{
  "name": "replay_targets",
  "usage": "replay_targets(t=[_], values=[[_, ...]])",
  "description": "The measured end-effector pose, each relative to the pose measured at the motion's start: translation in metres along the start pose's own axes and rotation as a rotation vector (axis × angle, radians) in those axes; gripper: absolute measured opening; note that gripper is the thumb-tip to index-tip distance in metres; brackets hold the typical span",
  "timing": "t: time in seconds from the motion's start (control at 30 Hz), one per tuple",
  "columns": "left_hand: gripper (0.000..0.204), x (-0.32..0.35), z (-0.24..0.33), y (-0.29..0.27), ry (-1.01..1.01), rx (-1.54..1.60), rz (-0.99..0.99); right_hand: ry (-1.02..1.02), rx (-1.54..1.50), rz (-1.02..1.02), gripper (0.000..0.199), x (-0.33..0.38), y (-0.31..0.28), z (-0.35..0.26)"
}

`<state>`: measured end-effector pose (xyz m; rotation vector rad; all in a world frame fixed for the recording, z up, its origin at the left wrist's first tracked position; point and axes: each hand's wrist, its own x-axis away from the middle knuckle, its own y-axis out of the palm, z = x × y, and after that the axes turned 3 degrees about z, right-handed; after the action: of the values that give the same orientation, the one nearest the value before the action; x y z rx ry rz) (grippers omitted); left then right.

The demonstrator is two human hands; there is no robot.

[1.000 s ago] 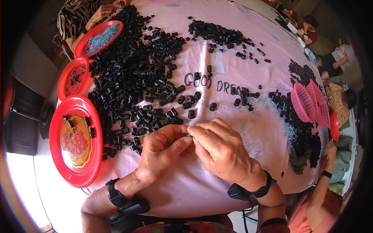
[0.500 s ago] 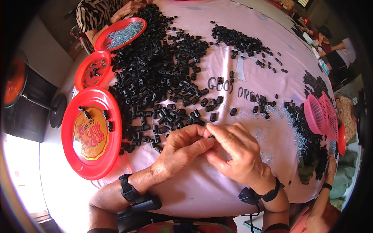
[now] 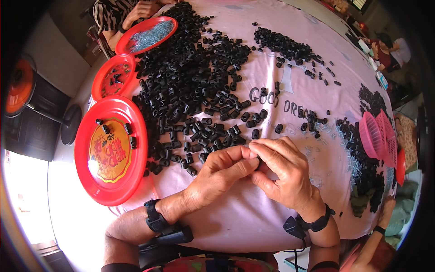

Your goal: Assembling small black plastic components by manually inserting metal pins into them.

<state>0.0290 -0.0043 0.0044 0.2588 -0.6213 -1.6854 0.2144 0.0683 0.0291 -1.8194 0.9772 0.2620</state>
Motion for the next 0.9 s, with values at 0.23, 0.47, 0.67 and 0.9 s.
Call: replay_targets(t=[0.23, 0.47, 0.67, 0.9], values=[[0.034, 0.001, 0.0, -0.004, -0.133, -0.018, -0.058, -0.013, 0.059, -0.037, 0.052, 0.002, -0.004, 0.002], [0.038, 0.001, -0.001, -0.008, -0.164, -0.07, -0.055, -0.044, 0.091, -0.078, 0.045, 0.004, 0.001, 0.004], [0.035, -0.001, -0.004, -0.002, -0.154, -0.032, -0.052, -0.072, 0.127, -0.052, 0.045, 0.003, 0.001, 0.005], [0.036, 0.015, 0.019, -0.01, -0.03, -0.099, 0.11, 0.345, -0.253, -0.061, 0.044, 0.0, -0.006, -0.006]])
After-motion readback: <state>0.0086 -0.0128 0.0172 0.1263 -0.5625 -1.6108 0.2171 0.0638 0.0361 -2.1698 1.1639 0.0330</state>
